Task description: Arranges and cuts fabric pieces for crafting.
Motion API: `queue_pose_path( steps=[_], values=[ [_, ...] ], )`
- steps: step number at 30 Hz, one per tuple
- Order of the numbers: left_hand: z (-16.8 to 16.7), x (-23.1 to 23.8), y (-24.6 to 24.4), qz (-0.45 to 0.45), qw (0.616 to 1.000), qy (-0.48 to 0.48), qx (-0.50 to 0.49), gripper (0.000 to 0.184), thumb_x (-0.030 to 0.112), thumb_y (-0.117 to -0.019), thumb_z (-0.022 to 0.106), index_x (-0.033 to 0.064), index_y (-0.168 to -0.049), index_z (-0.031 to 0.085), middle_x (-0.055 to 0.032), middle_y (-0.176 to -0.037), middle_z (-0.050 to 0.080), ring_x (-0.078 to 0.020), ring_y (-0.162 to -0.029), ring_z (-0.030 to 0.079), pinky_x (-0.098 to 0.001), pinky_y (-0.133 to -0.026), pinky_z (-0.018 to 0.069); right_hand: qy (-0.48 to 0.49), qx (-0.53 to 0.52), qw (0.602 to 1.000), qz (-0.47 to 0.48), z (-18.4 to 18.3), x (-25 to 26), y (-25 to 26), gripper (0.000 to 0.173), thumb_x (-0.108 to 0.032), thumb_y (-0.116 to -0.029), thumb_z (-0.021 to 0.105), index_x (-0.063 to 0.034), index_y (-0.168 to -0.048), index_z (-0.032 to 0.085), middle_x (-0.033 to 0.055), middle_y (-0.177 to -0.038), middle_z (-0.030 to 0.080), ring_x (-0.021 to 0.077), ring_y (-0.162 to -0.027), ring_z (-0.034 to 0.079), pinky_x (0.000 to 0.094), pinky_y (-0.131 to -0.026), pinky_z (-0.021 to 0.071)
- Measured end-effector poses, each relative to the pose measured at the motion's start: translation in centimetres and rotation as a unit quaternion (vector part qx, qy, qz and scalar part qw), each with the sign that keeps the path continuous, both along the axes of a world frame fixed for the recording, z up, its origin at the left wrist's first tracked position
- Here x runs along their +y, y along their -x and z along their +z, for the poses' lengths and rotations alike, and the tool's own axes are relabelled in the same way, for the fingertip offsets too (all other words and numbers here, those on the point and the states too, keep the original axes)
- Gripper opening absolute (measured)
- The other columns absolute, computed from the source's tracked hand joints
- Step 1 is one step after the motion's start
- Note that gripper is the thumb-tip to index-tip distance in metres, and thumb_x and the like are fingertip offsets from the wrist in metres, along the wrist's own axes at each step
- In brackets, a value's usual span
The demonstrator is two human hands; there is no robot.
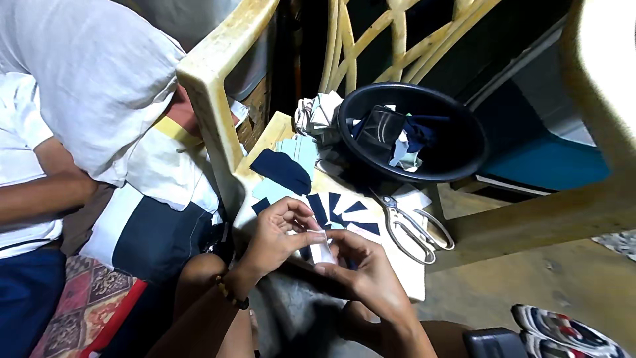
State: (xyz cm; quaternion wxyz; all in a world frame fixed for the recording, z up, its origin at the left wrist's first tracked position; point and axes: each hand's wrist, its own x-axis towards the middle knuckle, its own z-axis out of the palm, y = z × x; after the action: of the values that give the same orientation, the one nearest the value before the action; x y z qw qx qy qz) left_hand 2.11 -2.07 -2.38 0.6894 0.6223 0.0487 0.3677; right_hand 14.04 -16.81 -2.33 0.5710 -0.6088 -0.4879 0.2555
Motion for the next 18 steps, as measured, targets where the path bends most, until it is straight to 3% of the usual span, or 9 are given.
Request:
queue_pose_path(
  steps=[3, 5, 8, 10, 14, 18],
  values=[
    [0.0, 0.2, 0.2, -0.041, 0.999, -0.018, 0.017, 0.039, -0.014, -0.0723, 0.079, 0.0046, -0.102, 0.062, 0.0049, -0.092, 0.071, -0.0025, -0.083, 0.069, -0.0202, -0.077, 0.0595, -0.014, -0.028, 0.999, -0.007, -0.1, 0.0, 0.1, 0.046, -0.028, -0.0783, 0.085, -0.0006, -0.112, 0.071, -0.0052, -0.097, 0.070, -0.0051, -0.086, 0.063, 0.0123, -0.078, 0.0539],
    [0.1, 0.1, 0.4, -0.059, 0.996, -0.059, 0.038, 0.037, -0.011, -0.0723, 0.079, -0.0015, -0.103, 0.061, 0.0024, -0.099, 0.066, -0.0001, -0.083, 0.066, -0.0177, -0.075, 0.0587, -0.029, -0.030, 0.999, -0.020, -0.2, 0.1, 0.3, 0.039, -0.032, -0.0851, 0.079, -0.0015, -0.107, 0.072, -0.0030, -0.099, 0.072, -0.0026, -0.089, 0.065, 0.0156, -0.081, 0.0551],
    [-0.2, -0.1, 0.4, -0.053, 0.991, -0.113, 0.043, 0.034, -0.009, -0.0732, 0.079, -0.0074, -0.103, 0.062, -0.0039, -0.104, 0.063, 0.0009, -0.083, 0.064, -0.0155, -0.074, 0.0573, -0.044, -0.001, 0.998, -0.048, 0.2, 0.2, 0.8, 0.014, -0.016, -0.0889, 0.073, -0.0039, -0.096, 0.074, -0.0051, -0.086, 0.072, -0.0035, -0.077, 0.066, 0.0138, -0.072, 0.0555],
    [-0.2, -0.1, 0.3, -0.049, 0.989, -0.133, 0.048, 0.033, -0.006, -0.0738, 0.079, -0.0082, -0.102, 0.062, -0.0049, -0.104, 0.063, 0.0006, -0.084, 0.063, -0.0148, -0.074, 0.0559, -0.063, 0.018, 0.996, -0.059, 0.4, 0.0, 1.0, 0.005, -0.007, -0.0885, 0.071, -0.0037, -0.091, 0.074, -0.0042, -0.085, 0.072, -0.0027, -0.076, 0.066, 0.0140, -0.070, 0.0564],
    [0.6, -0.1, 0.6, -0.118, 0.983, -0.087, 0.108, 0.043, -0.006, -0.0791, 0.077, -0.0095, -0.118, 0.057, -0.0050, -0.110, 0.066, -0.0017, -0.092, 0.067, -0.0188, -0.082, 0.0579, -0.108, 0.057, 0.986, -0.110, 0.7, 0.1, 1.4, 0.009, 0.003, -0.0870, 0.068, -0.0028, -0.092, 0.073, -0.0048, -0.086, 0.074, -0.0002, -0.073, 0.068, 0.0166, -0.068, 0.0589],
    [1.4, 0.0, 0.5, -0.075, 0.984, -0.008, 0.162, 0.028, -0.008, -0.0839, 0.072, -0.0005, -0.107, 0.060, 0.0036, -0.090, 0.071, -0.0003, -0.080, 0.068, -0.0180, -0.074, 0.0578, -0.163, 0.066, 0.970, -0.168, 0.4, 0.8, 0.9, 0.014, 0.008, -0.0851, 0.068, -0.0030, -0.094, 0.071, -0.0038, -0.090, 0.074, 0.0029, -0.074, 0.070, 0.0199, -0.070, 0.0614]
  ],
)
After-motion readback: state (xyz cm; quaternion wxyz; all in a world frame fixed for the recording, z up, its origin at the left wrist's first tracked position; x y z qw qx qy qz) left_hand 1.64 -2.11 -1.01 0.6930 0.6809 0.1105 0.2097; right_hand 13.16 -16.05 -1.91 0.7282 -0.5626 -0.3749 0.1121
